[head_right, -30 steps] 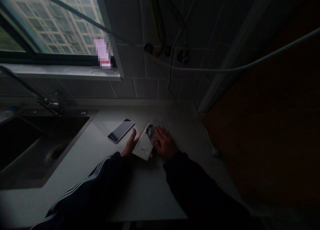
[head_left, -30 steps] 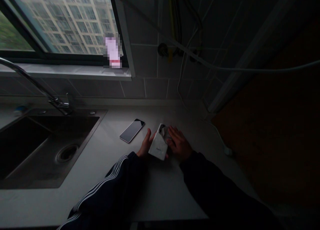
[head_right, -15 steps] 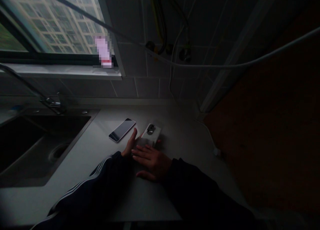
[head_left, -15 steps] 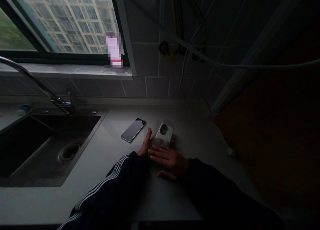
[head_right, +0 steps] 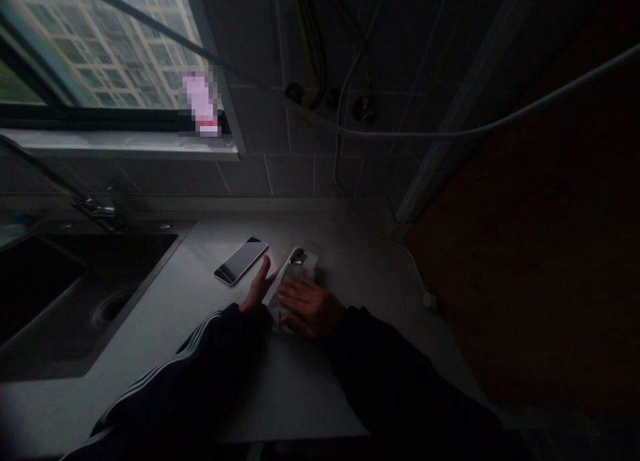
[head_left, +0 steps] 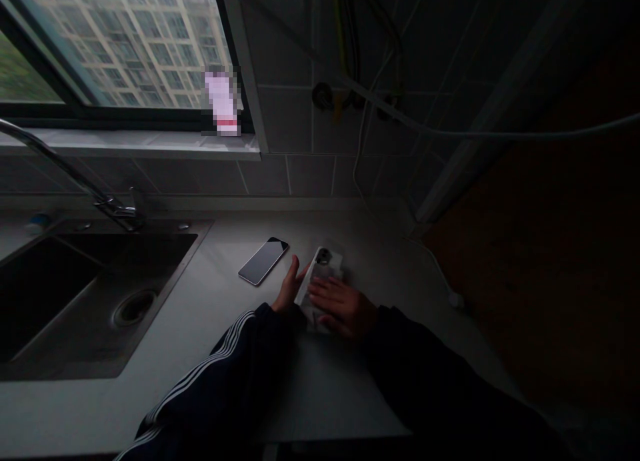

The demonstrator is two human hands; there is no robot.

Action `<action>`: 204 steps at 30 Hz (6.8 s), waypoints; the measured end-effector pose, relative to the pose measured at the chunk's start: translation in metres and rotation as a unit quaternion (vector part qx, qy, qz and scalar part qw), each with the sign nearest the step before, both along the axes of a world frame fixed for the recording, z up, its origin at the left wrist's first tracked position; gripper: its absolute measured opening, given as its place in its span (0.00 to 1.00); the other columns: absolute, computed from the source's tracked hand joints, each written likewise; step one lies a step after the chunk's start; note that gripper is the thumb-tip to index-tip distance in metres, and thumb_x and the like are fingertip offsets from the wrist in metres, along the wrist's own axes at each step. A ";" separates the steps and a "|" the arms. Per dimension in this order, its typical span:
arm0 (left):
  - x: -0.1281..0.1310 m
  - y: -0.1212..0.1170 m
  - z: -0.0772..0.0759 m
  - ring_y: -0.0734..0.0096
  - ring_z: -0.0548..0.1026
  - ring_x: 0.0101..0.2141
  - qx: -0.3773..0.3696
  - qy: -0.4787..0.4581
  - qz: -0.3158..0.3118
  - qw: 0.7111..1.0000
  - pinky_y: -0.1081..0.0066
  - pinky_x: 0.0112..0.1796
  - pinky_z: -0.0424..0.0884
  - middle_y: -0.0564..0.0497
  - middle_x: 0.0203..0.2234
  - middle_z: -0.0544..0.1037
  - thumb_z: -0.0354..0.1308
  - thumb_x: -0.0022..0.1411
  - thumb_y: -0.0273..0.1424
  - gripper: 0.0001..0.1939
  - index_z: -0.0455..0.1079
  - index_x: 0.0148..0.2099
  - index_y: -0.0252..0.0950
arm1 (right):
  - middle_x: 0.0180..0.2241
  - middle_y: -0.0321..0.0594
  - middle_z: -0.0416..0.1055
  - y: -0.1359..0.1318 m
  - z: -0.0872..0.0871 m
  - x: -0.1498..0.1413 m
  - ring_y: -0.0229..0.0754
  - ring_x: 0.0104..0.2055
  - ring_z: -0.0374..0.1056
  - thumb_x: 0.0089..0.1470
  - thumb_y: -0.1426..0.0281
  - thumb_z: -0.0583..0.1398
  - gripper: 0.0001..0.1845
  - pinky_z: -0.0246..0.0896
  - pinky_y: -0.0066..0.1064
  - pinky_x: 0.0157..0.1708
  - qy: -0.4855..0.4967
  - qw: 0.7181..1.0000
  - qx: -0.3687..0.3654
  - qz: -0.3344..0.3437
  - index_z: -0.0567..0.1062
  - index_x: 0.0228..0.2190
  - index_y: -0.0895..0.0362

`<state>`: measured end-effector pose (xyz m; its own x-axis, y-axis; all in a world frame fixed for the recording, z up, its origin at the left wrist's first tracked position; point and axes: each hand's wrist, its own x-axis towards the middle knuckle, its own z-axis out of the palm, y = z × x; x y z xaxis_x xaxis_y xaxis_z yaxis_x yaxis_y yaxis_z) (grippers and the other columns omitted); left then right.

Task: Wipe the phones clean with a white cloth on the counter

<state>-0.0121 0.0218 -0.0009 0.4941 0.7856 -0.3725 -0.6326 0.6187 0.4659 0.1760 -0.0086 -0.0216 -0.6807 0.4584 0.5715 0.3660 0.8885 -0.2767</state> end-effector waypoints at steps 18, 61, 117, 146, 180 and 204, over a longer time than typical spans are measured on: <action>-0.002 0.002 -0.006 0.62 0.80 0.28 -0.005 -0.011 -0.003 1.000 0.70 0.28 0.73 0.40 0.37 0.82 0.41 0.70 0.55 0.37 0.66 0.66 0.32 | 0.60 0.48 0.71 -0.006 0.001 -0.002 0.47 0.68 0.59 0.69 0.57 0.52 0.26 0.58 0.49 0.66 0.025 0.999 0.003 0.021 0.73 0.58 0.58; 0.004 -0.013 0.005 0.53 0.83 0.38 0.047 -0.025 -0.087 0.995 0.58 0.40 0.78 0.37 0.43 0.82 0.39 0.71 0.53 0.37 0.58 0.71 0.36 | 0.72 0.55 0.47 0.020 0.004 0.018 0.62 0.75 0.37 0.69 0.52 0.47 0.38 0.45 0.65 0.67 -0.042 0.972 -0.082 -0.216 0.50 0.70 0.61; 0.005 -0.008 -0.002 0.54 0.83 0.39 0.030 -0.016 -0.051 0.998 0.60 0.42 0.76 0.36 0.43 0.82 0.36 0.72 0.53 0.38 0.61 0.69 0.30 | 0.72 0.55 0.46 0.010 -0.004 0.008 0.61 0.75 0.36 0.68 0.51 0.48 0.40 0.47 0.63 0.67 -0.048 0.987 -0.045 -0.147 0.52 0.70 0.63; 0.006 -0.011 0.005 0.53 0.83 0.39 0.056 -0.004 -0.075 0.996 0.57 0.43 0.77 0.38 0.46 0.82 0.41 0.70 0.55 0.37 0.58 0.71 0.39 | 0.70 0.60 0.49 0.021 -0.009 0.014 0.61 0.73 0.44 0.69 0.55 0.50 0.38 0.52 0.62 0.66 -0.015 0.963 -0.069 -0.261 0.53 0.69 0.65; 0.009 -0.012 0.013 0.56 0.83 0.40 0.044 0.032 -0.051 0.997 0.60 0.45 0.76 0.38 0.44 0.82 0.34 0.73 0.51 0.37 0.56 0.72 0.32 | 0.71 0.55 0.49 0.013 -0.007 0.006 0.59 0.74 0.40 0.68 0.50 0.49 0.41 0.49 0.60 0.67 -0.054 0.989 -0.014 -0.134 0.50 0.70 0.62; 0.009 -0.008 -0.002 0.55 0.82 0.39 0.074 0.011 -0.072 0.995 0.61 0.41 0.75 0.37 0.46 0.81 0.37 0.71 0.55 0.38 0.60 0.70 0.35 | 0.69 0.55 0.56 0.012 0.001 0.010 0.56 0.72 0.50 0.68 0.58 0.51 0.34 0.52 0.59 0.66 -0.038 0.986 -0.017 -0.163 0.57 0.68 0.61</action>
